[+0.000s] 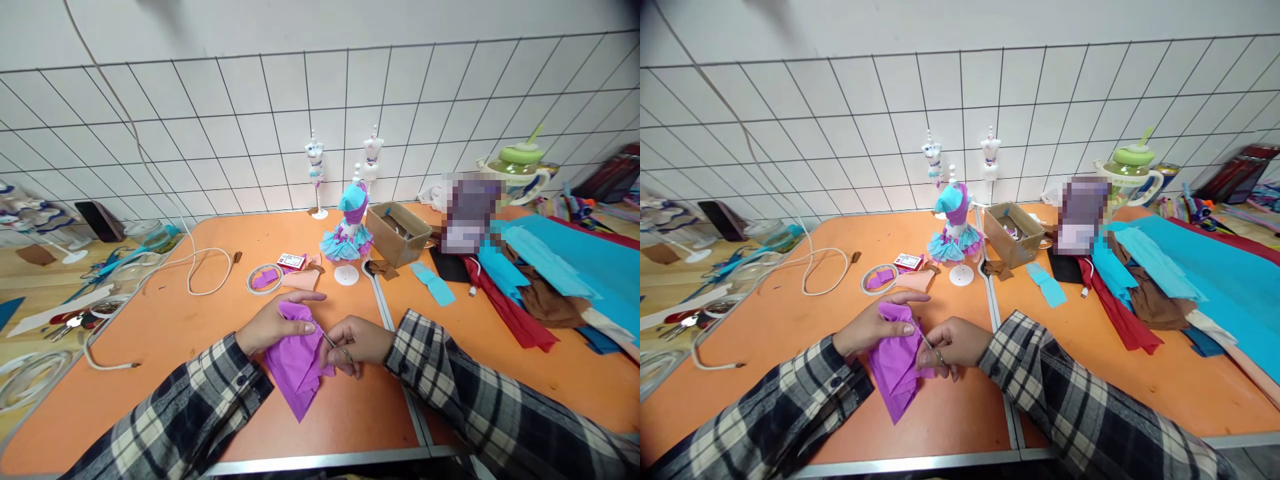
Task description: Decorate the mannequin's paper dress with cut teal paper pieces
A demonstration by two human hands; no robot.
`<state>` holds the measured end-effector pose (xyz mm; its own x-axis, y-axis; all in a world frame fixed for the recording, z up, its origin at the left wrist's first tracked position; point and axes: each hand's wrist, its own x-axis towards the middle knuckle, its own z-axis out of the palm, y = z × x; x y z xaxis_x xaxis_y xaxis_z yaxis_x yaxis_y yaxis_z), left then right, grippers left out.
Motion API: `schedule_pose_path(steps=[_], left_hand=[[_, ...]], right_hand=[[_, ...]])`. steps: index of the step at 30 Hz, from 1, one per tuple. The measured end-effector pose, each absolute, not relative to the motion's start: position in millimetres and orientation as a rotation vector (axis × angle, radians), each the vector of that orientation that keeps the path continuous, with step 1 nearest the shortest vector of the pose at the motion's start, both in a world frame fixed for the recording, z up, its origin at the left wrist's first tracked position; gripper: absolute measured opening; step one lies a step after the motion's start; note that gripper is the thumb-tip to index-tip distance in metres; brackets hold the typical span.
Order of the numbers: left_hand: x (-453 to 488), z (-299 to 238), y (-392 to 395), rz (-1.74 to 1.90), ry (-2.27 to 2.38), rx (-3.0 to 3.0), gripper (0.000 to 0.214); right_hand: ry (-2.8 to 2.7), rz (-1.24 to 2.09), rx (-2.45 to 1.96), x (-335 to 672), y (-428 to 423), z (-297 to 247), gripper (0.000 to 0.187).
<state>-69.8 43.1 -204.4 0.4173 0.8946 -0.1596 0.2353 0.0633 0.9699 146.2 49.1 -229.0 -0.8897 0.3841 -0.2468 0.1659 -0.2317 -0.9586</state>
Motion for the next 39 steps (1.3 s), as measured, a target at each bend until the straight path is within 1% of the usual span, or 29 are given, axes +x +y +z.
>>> schedule_pose_path(steps=[3, 8, 12, 15, 19, 23, 25, 27, 30, 32, 34, 37, 39], left_hand=[[-70.7, -202.2, 43.9, 0.676, 1.05, 1.488, 0.063], [-71.7, -198.0, 44.5, 0.619, 0.989, 1.552, 0.066], [-73.4, -197.7, 44.6, 0.597, 0.959, 1.537, 0.068], [-74.1, -198.1, 44.5, 0.636, 0.965, 1.522, 0.064], [-72.7, -198.2, 44.1, 0.638, 0.803, 1.334, 0.057], [-71.2, -198.9, 44.9, 0.714, 0.774, 1.227, 0.033], [-71.9, -199.2, 45.2, 0.73, 0.792, 1.22, 0.024], [-73.2, -199.4, 44.8, 0.731, 0.781, 1.195, 0.026], [-75.0, -199.6, 43.9, 0.711, 0.73, 1.125, 0.039], [-75.1, -199.5, 43.8, 0.71, 0.699, 1.083, 0.043], [-74.2, -199.2, 44.2, 0.739, 0.741, 1.093, 0.038], [-71.5, -199.1, 45.0, 0.752, 0.908, 1.197, 0.019], [-69.7, -199.5, 45.5, 0.767, 0.975, 1.24, 0.016]], right_hand=[[-1.836, 2.28, -0.646, 146.4, 49.4, -231.9, 0.053], [-1.758, 2.382, -0.504, 147.5, 52.1, -237.2, 0.061], [-1.763, 2.419, -0.417, 149.4, 54.1, -235.3, 0.059], [-1.782, 2.432, -0.378, 150.0, 55.2, -234.7, 0.058], [-1.767, 2.424, -0.39, 149.7, 55.3, -237.0, 0.059], [-1.752, 2.374, -0.434, 148.6, 53.8, -238.4, 0.06], [-1.721, 2.349, -0.471, 148.0, 52.9, -238.1, 0.06], [-1.708, 2.336, -0.493, 147.6, 52.2, -237.5, 0.061], [-1.757, 2.319, -0.478, 147.6, 52.2, -237.5, 0.062], [-1.776, 2.3, -0.476, 147.7, 52.5, -238.1, 0.061], [-1.775, 2.286, -0.493, 147.8, 52.5, -238.5, 0.059], [-1.795, 2.273, -0.515, 147.9, 52.1, -238.1, 0.059], [-1.804, 2.273, -0.509, 148.1, 51.8, -237.7, 0.06]])
